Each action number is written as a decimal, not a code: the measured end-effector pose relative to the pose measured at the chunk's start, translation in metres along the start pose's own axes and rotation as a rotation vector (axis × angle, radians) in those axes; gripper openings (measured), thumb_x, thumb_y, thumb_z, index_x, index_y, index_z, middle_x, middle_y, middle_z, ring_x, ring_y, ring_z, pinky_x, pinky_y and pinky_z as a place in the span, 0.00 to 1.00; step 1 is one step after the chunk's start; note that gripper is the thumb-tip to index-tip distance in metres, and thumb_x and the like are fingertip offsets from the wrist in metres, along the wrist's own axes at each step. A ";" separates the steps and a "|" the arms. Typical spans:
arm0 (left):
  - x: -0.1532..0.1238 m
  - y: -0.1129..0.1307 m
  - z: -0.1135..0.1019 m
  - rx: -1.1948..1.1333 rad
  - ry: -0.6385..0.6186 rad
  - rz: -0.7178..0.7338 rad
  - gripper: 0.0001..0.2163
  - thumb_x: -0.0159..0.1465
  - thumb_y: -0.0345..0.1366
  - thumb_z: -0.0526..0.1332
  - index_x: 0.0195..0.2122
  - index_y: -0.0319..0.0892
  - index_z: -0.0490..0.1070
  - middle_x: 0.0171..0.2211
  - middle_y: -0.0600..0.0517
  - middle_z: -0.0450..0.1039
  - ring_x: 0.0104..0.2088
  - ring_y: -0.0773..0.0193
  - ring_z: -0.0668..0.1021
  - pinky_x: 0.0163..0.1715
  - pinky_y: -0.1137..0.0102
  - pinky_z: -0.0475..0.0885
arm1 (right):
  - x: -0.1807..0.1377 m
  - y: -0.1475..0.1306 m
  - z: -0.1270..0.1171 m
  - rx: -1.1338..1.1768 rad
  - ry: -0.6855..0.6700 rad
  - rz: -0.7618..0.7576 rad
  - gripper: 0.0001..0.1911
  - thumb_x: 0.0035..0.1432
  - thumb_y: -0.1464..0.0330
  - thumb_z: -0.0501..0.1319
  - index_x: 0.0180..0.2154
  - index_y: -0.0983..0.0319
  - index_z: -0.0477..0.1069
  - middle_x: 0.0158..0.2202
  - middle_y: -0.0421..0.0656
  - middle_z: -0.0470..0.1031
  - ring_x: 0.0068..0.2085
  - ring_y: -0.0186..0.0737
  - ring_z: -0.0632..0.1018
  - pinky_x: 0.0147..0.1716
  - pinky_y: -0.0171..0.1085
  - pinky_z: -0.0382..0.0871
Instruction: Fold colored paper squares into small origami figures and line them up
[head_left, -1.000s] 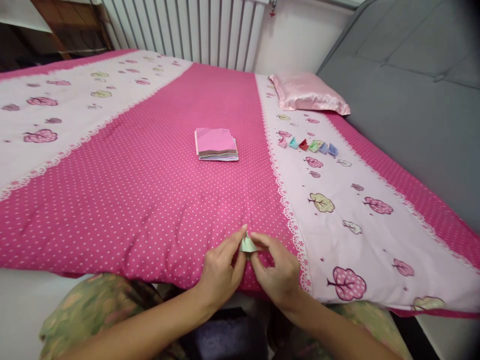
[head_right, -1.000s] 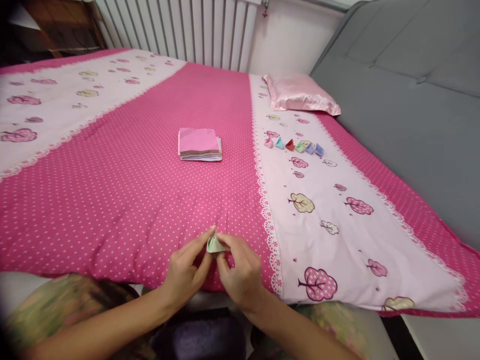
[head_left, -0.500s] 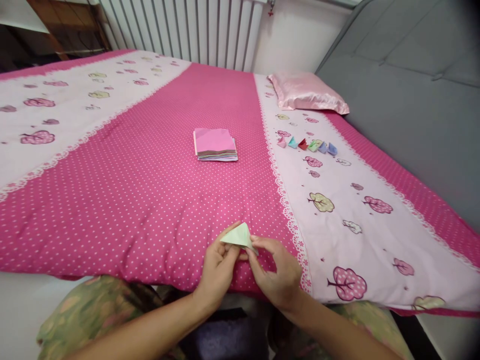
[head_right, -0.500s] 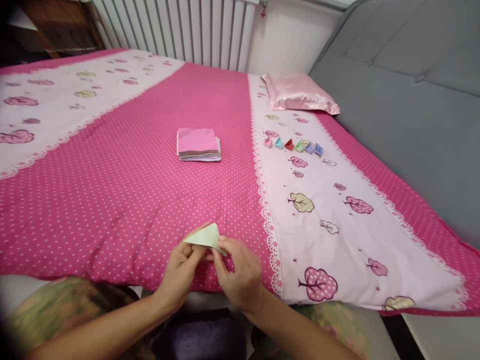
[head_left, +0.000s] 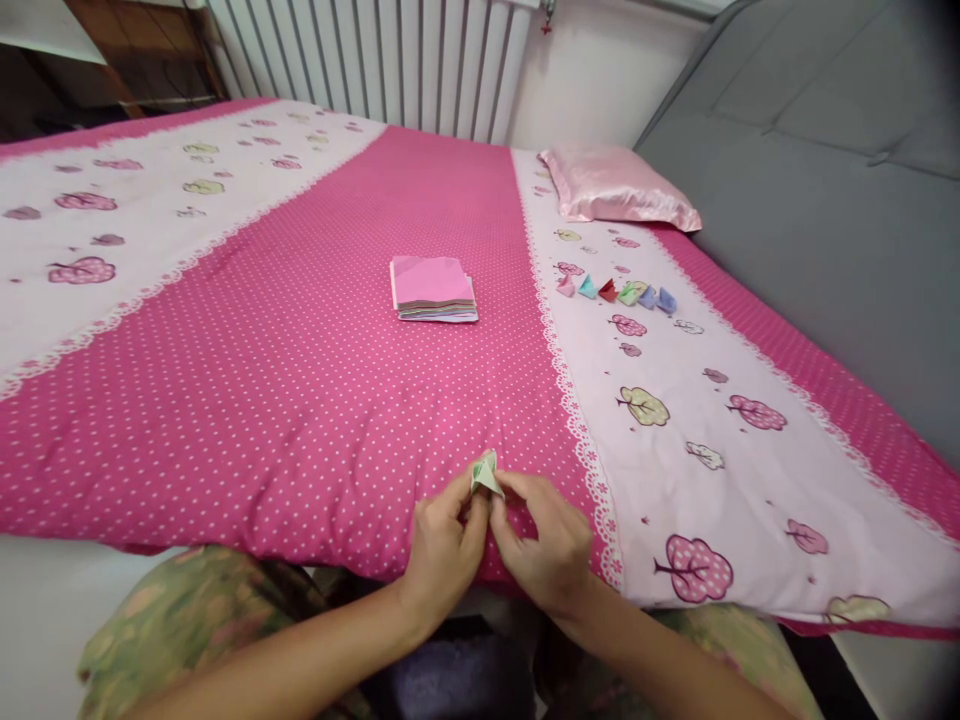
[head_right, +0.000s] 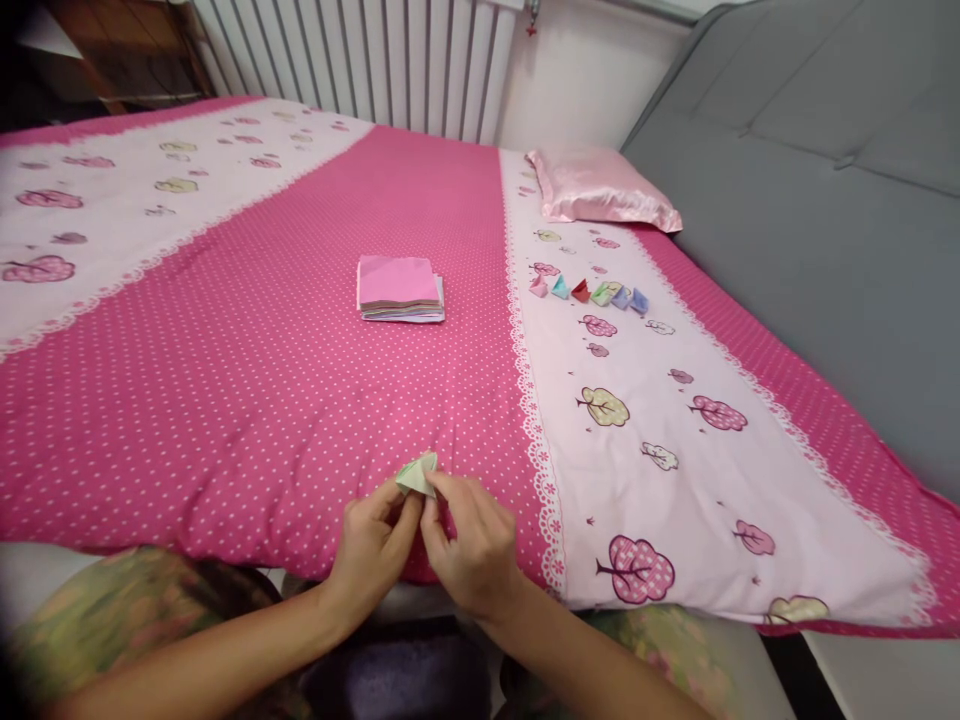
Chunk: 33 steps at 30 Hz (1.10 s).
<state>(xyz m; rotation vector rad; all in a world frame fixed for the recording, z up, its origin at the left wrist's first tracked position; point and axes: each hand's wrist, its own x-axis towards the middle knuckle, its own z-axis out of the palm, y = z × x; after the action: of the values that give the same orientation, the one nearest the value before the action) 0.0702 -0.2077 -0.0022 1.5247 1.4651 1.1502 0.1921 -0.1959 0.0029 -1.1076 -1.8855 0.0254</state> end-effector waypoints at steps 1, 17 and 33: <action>-0.001 0.000 0.000 0.032 -0.003 0.018 0.10 0.61 0.30 0.53 0.38 0.38 0.73 0.23 0.54 0.73 0.21 0.69 0.72 0.23 0.76 0.66 | 0.000 0.001 0.001 0.004 -0.006 0.026 0.15 0.54 0.78 0.57 0.43 0.62 0.69 0.33 0.44 0.78 0.32 0.37 0.79 0.33 0.34 0.74; 0.006 -0.004 -0.002 -0.258 -0.011 -0.095 0.16 0.61 0.29 0.53 0.50 0.41 0.70 0.45 0.49 0.76 0.39 0.65 0.78 0.41 0.73 0.71 | 0.007 0.007 -0.003 0.229 0.004 0.228 0.13 0.51 0.79 0.57 0.36 0.61 0.76 0.35 0.44 0.79 0.37 0.38 0.79 0.40 0.35 0.74; 0.028 0.010 -0.022 -0.682 -0.171 -0.357 0.12 0.52 0.29 0.61 0.38 0.40 0.78 0.26 0.52 0.79 0.24 0.69 0.75 0.29 0.75 0.70 | 0.017 0.024 -0.008 1.021 -0.246 0.824 0.11 0.46 0.74 0.60 0.34 0.60 0.75 0.36 0.42 0.77 0.39 0.40 0.77 0.42 0.38 0.71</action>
<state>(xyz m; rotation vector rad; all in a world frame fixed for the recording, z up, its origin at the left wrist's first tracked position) 0.0523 -0.1829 0.0175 0.8283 1.0194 1.1095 0.2117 -0.1731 0.0091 -1.0417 -1.1626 1.4563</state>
